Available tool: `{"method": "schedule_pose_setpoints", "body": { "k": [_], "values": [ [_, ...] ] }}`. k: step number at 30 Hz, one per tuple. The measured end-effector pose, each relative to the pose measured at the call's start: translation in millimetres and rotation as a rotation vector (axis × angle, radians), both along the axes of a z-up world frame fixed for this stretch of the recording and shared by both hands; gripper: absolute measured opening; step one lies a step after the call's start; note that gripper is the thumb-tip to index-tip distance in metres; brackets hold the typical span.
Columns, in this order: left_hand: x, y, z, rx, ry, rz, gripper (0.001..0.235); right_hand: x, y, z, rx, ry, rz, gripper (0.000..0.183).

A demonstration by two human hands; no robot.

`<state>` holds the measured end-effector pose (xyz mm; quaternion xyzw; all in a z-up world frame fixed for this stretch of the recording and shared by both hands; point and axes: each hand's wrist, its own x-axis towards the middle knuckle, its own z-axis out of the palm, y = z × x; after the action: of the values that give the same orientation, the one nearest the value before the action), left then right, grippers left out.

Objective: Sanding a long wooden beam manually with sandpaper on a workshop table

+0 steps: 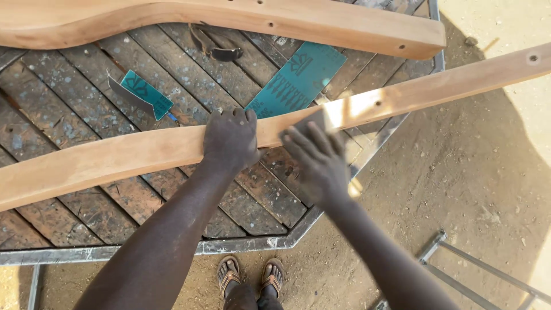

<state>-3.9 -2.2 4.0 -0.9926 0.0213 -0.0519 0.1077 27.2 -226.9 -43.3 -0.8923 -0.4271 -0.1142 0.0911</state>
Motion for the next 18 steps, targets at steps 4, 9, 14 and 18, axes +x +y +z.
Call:
{"method": "schedule_pose_setpoints", "body": {
  "k": [4,9,14,18],
  "values": [
    [6.1,5.1,-15.8,-0.024,0.141,0.04,0.034,102.1,-101.8,9.8,0.042,-0.011,-0.212,0.058],
    [10.1,12.0,-52.6,-0.002,0.115,0.071,0.09,91.5,-75.1,33.0,-0.189,-0.33,-0.674,0.037],
    [9.9,7.5,-28.3,-0.015,0.139,0.062,0.057,-10.2,41.7,10.9,0.107,0.083,-0.235,0.058],
    [6.6,8.1,-13.3,-0.055,0.117,0.036,0.065,51.0,-42.0,10.2,0.131,0.765,0.053,0.087]
  ]
}}
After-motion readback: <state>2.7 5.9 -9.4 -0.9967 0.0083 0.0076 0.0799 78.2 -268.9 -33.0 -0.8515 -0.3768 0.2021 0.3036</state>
